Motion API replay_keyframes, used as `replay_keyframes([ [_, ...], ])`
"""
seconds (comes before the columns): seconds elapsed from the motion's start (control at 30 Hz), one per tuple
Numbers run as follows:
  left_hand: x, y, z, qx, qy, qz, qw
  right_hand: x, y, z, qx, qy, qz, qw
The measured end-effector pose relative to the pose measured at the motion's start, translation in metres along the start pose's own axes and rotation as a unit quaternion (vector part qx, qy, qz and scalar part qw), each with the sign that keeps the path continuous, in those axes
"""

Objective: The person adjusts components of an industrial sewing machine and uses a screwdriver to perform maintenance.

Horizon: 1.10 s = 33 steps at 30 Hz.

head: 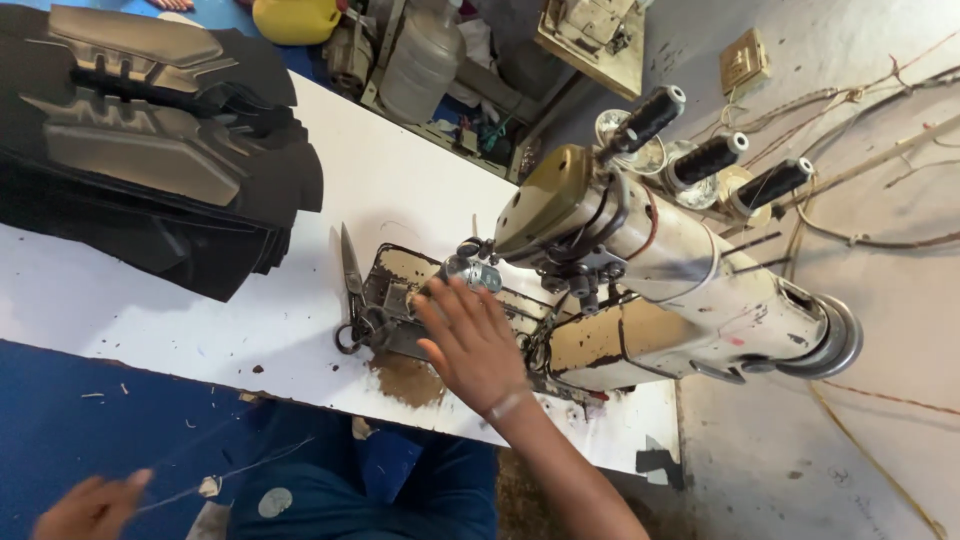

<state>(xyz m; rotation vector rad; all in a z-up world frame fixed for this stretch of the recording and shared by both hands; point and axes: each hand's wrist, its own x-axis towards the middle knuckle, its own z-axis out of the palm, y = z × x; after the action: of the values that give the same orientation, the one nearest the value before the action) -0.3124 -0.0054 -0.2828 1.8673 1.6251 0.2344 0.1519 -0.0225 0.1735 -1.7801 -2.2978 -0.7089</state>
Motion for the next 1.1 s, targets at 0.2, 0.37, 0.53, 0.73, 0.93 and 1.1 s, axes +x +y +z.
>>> replay_keyframes([
  [0.2, 0.033, -0.080, 0.001, 0.167, -0.007, 0.038, 0.985, -0.031, -0.007, 0.074, 0.175, 0.005, -0.051, 0.983],
  [0.37, 0.013, 0.144, -0.021, -0.122, 0.100, -0.128, 0.979, -0.083, -0.045, 0.097, 0.444, -0.009, 0.108, 0.889],
  [0.53, -0.001, 0.341, -0.003, -0.332, -0.006, 0.085, 0.940, -0.149, -0.084, 0.108, 0.564, -0.119, 0.145, 0.804],
  [0.73, -0.005, 0.429, -0.002, -0.490, -0.201, 0.250, 0.811, -0.181, -0.062, 0.101, 0.704, -0.155, 0.182, 0.668],
  [0.93, 0.004, 0.353, 0.022, -0.538, -0.117, 0.181, 0.815, -0.160, 0.031, 0.144, 0.346, -0.019, 0.529, 0.774],
  [1.1, -0.023, 0.321, 0.025, -0.423, -0.131, 0.106, 0.891, -0.158, 0.079, 0.224, 0.217, -0.099, 0.449, 0.861],
])
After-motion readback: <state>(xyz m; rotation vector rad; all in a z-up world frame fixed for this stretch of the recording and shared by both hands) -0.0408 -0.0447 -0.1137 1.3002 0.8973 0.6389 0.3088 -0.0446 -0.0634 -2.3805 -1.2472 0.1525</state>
